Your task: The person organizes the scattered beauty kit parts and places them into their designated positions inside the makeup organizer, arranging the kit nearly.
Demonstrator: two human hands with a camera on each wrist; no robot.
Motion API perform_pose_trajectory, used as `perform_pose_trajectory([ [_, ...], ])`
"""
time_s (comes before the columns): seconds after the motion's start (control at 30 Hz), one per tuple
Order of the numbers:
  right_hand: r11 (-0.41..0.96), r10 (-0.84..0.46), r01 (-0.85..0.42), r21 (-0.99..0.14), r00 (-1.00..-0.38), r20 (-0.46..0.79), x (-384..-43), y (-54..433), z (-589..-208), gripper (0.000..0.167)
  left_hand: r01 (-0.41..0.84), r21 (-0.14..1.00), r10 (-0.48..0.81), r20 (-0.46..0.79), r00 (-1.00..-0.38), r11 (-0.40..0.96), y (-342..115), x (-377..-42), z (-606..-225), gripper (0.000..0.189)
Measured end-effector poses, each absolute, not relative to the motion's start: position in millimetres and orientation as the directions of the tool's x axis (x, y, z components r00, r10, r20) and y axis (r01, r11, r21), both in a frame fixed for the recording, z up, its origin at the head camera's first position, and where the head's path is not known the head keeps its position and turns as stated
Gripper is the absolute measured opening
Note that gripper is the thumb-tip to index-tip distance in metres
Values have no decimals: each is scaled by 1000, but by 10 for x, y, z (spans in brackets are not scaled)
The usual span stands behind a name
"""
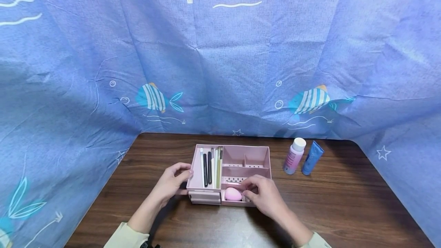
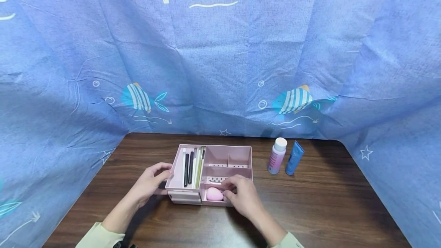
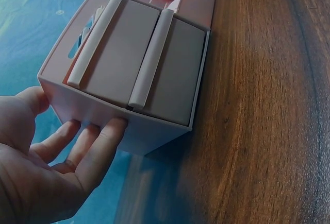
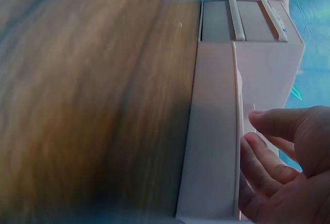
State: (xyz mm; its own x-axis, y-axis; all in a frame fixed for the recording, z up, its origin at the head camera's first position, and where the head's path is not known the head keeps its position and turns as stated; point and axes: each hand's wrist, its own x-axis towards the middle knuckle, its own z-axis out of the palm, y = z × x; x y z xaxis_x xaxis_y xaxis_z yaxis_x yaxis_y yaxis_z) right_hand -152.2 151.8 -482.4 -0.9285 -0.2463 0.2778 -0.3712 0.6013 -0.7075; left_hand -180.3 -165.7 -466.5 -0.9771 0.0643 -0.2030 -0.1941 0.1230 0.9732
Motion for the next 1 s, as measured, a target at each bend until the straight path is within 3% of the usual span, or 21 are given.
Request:
perform_pose_trajectory([
  [0.33, 603, -224, -372, -705, -928, 299, -1567, 1696, -4757, 19, -184, 976, 61, -192, -979, 120, -1655, -1803, -4685, 38],
  [0.67, 629, -137, -251, -735, -967, 213, -1563, 1901, -4657, 22, -187, 975, 67, -195, -978, 118, -1660, -1795, -4681, 39],
  [1.0, 642, -82, -260, -721, -959, 272, -1553, 2133, -4636, 20, -183, 976, 70, -192, -979, 119, -1670, -1796, -4696, 39],
])
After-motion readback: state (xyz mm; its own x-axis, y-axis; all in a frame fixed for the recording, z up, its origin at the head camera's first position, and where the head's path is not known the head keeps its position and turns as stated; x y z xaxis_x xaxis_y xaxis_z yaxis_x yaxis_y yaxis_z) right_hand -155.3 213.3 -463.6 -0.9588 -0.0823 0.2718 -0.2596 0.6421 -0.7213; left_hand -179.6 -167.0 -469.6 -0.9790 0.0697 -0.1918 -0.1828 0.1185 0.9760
